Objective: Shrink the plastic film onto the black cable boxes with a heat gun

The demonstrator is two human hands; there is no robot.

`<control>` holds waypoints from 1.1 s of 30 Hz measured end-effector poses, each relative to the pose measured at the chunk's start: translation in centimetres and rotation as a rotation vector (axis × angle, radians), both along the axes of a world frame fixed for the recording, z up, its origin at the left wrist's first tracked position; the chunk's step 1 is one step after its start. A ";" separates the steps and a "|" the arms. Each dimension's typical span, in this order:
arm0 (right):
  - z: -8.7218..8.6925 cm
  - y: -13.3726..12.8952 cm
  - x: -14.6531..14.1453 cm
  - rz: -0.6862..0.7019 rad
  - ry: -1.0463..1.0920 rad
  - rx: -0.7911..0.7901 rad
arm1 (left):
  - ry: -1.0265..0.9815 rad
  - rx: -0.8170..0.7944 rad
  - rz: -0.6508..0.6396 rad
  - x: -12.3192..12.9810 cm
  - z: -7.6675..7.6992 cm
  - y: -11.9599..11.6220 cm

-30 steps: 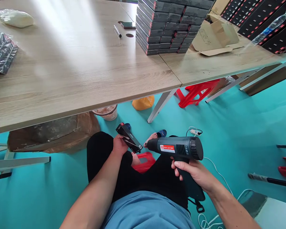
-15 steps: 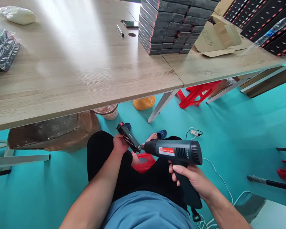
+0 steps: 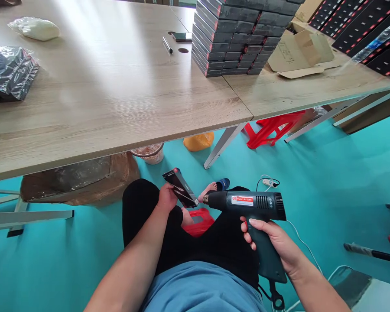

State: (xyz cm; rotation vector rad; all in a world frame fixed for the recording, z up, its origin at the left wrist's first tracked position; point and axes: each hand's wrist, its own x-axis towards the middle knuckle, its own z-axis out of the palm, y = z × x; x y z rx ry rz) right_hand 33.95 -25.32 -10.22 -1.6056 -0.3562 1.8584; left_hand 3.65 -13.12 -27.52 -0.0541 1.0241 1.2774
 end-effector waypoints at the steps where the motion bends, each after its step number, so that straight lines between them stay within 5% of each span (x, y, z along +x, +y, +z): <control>1: -0.2 0.0 -0.3 0.016 -0.017 0.017 | 0.077 0.036 -0.036 0.3 -0.2 -0.1; 5: -0.2 0.2 -2.4 0.190 -0.014 0.130 | 0.407 0.136 -0.211 1.4 -1.0 -0.4; 8: 0.2 1.1 -3.7 0.277 -0.061 0.256 | 0.527 0.191 -0.187 1.7 -1.0 -0.6; 16: 1.1 3.5 -4.8 0.405 -0.188 0.299 | 0.538 0.245 -0.181 1.4 -0.4 -0.8; 21: 1.5 4.1 -5.1 0.340 -0.248 0.340 | 0.550 0.276 -0.158 1.4 -0.7 -0.8; 25: 1.4 4.3 -4.6 0.418 -0.189 0.334 | 0.687 0.355 -0.215 1.3 -1.2 -0.6; 30: 1.1 4.3 -2.7 0.216 -0.311 0.293 | 0.693 0.253 -0.263 1.1 -1.9 -0.5; 33: 1.2 3.7 -1.3 0.222 -0.214 0.231 | 0.625 0.226 -0.246 1.0 -1.8 -0.4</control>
